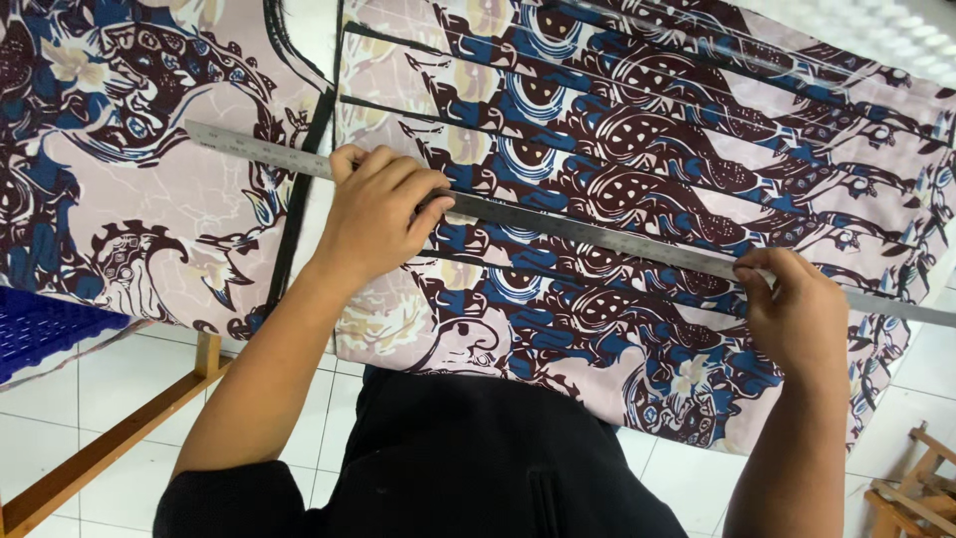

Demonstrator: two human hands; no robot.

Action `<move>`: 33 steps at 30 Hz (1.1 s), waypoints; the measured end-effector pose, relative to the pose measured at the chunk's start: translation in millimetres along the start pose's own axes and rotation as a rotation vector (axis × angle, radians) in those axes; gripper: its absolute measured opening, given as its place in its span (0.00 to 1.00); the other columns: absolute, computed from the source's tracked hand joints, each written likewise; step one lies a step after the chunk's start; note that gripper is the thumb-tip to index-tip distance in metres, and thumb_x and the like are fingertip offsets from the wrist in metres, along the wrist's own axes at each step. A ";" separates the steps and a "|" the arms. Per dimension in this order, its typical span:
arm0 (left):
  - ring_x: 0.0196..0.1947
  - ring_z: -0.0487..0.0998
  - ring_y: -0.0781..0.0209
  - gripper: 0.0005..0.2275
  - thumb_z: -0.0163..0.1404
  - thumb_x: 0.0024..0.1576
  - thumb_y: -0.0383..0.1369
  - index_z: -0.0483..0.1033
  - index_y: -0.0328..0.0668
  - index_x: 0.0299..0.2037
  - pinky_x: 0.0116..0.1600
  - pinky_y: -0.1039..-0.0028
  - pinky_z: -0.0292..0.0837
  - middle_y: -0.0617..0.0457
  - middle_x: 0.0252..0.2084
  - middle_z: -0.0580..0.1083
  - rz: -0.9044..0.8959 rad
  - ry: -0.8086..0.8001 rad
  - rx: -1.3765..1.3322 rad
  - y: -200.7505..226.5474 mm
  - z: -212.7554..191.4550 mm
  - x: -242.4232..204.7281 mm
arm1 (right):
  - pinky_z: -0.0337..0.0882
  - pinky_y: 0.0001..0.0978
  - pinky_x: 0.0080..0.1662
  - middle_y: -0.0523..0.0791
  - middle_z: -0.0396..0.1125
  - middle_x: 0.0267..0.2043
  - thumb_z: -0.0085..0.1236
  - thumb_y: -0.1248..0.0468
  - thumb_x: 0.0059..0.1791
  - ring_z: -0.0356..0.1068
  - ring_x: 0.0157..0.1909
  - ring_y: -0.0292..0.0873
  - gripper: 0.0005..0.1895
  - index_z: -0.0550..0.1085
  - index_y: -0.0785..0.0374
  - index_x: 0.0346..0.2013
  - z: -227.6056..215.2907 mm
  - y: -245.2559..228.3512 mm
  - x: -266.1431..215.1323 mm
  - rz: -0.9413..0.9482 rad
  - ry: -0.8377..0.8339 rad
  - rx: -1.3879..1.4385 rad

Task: The person measures a large piece of patterned fabric laid on a table using a metal ruler and a white chalk marker. They repeatedly align the ruler and draw straight lines across the fabric surface.

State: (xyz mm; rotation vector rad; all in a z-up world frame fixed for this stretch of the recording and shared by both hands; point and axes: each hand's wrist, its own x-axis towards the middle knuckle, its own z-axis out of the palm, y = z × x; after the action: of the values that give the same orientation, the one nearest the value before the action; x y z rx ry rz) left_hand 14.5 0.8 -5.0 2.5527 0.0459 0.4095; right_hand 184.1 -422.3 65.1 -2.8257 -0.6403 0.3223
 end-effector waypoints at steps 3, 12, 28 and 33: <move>0.46 0.72 0.59 0.07 0.58 0.62 0.39 0.80 0.48 0.43 0.58 0.57 0.52 0.59 0.39 0.76 -0.012 -0.008 0.006 -1.6 3.8 4.8 | 0.67 0.37 0.36 0.49 0.73 0.39 0.63 0.68 0.54 0.68 0.29 0.47 0.04 0.78 0.62 0.44 0.8 0.5 2.9 0.003 0.027 0.032; 0.52 0.70 0.56 0.08 0.58 0.67 0.41 0.80 0.48 0.47 0.63 0.53 0.50 0.58 0.44 0.77 0.040 -0.010 0.089 -25.3 11.1 36.2 | 0.72 0.37 0.46 0.49 0.73 0.44 0.61 0.71 0.58 0.74 0.41 0.48 0.01 0.77 0.65 0.44 7.0 9.6 40.9 -0.134 0.105 0.117; 0.72 0.57 0.42 0.22 0.55 0.63 0.35 0.66 0.41 0.67 0.72 0.47 0.46 0.41 0.69 0.62 -0.525 0.236 0.370 -99.5 -63.4 -104.2 | 0.71 0.37 0.51 0.49 0.68 0.48 0.64 0.69 0.58 0.70 0.47 0.51 0.05 0.77 0.62 0.48 59.7 -4.3 -4.0 -0.256 0.219 0.036; 0.78 0.42 0.28 0.34 0.53 0.67 0.48 0.55 0.37 0.77 0.72 0.33 0.34 0.30 0.78 0.49 -0.871 0.163 0.391 -121.3 -85.4 -149.4 | 0.72 0.35 0.52 0.49 0.66 0.49 0.59 0.72 0.60 0.69 0.49 0.50 0.04 0.76 0.62 0.48 90.8 7.3 -11.0 -0.326 0.357 -0.023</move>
State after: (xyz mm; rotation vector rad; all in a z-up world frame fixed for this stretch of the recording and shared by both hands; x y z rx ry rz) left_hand -147.2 130.5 -42.1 2.5406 1.3469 0.2647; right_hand 153.6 -418.2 -21.3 -2.6370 -0.9988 -0.2411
